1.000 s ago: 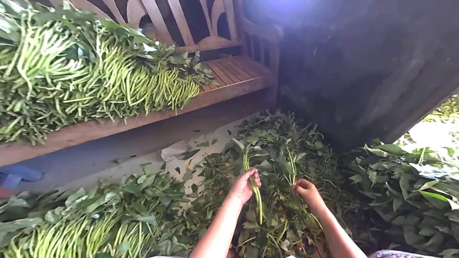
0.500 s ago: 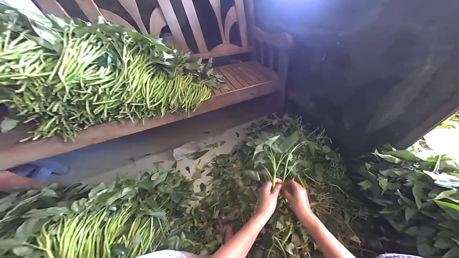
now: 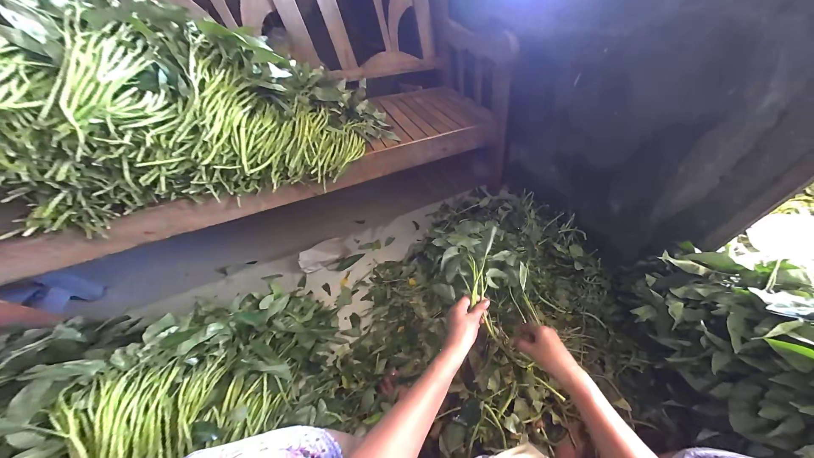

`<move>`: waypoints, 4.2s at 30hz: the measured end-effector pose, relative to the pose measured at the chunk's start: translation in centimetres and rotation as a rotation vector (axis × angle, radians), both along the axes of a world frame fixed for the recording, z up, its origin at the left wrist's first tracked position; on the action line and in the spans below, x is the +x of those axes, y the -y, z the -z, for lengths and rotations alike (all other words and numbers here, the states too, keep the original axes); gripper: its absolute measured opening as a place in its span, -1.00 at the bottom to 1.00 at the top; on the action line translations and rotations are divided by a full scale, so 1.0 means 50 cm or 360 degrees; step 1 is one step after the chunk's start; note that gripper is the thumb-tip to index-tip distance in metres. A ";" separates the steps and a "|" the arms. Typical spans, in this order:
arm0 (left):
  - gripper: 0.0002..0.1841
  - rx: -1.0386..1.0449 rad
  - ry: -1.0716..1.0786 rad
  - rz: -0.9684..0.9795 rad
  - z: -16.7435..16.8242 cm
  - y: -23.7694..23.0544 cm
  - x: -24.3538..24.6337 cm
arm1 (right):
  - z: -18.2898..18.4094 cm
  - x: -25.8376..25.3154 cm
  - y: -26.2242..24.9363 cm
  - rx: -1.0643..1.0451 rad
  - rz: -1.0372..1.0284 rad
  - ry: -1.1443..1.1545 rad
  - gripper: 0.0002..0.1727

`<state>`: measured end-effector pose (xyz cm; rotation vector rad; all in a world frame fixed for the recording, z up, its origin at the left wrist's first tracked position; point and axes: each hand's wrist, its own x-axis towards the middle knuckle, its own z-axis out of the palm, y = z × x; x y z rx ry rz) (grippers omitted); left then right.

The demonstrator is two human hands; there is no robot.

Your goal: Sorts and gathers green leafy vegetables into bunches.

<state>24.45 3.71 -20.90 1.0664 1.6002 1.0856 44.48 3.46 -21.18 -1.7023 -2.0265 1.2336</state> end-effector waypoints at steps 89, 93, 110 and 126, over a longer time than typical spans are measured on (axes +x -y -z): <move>-0.84 -0.0230 0.0833 -0.0349 -0.062 -0.015 -0.083 | 0.023 -0.035 -0.054 0.0108 0.0292 -0.0957 -0.66; -0.85 -0.0121 0.0623 -0.0151 -0.070 0.009 -0.055 | 0.005 -0.054 -0.049 0.0414 0.0223 -0.0489 -0.58; -0.69 -0.0170 0.0187 0.0085 -0.004 0.012 -0.034 | 0.056 -0.078 -0.007 -0.0170 0.0055 -0.0645 -0.62; -0.82 -0.0049 0.0856 -0.0252 0.050 0.005 -0.052 | 0.076 -0.105 0.036 -0.0892 0.0353 -0.1435 -0.64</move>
